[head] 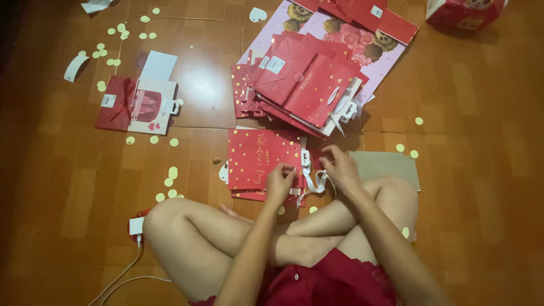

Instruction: The person sits on the floor and ties white ribbons around small red gift boxes. They repeatedly pick up a box, wrap the ribbon, and tie a bow, then place the finished box aside.

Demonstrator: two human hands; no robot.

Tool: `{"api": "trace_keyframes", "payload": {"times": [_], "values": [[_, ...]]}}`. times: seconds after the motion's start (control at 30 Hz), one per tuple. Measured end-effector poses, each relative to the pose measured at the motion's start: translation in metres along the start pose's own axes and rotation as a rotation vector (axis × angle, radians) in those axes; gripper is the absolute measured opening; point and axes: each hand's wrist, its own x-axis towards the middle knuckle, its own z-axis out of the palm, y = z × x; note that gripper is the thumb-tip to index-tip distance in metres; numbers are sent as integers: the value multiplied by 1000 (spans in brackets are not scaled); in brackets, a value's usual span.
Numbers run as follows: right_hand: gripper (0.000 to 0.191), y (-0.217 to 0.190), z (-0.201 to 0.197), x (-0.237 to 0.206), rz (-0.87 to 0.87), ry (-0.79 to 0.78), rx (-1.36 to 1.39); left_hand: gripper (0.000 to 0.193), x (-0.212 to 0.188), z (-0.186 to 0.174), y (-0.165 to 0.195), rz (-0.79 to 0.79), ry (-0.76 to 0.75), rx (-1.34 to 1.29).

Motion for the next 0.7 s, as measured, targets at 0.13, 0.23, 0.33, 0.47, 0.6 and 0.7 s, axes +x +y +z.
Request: {"api": "trace_keyframes", "payload": {"times": [0.13,0.23,0.33,0.47,0.6,0.7], "values": [[18,-9,39,-6,236,-171,432,15,7,-5,0,-192,-90,-231],[16,-8,61,-8,334,-246,708,15,5,-11,0,-201,-58,-241],[18,-5,63,-11,431,-289,821,17,3,-10,1,-155,-75,-363],[17,-3,57,-12,505,-308,865,17,5,-6,0,-58,-58,-373],[19,-8,55,-12,585,-387,953,18,6,-7,-2,19,-66,-379],[25,-7,59,-12,605,-394,946,21,6,-10,-1,-110,-123,-487]]}}
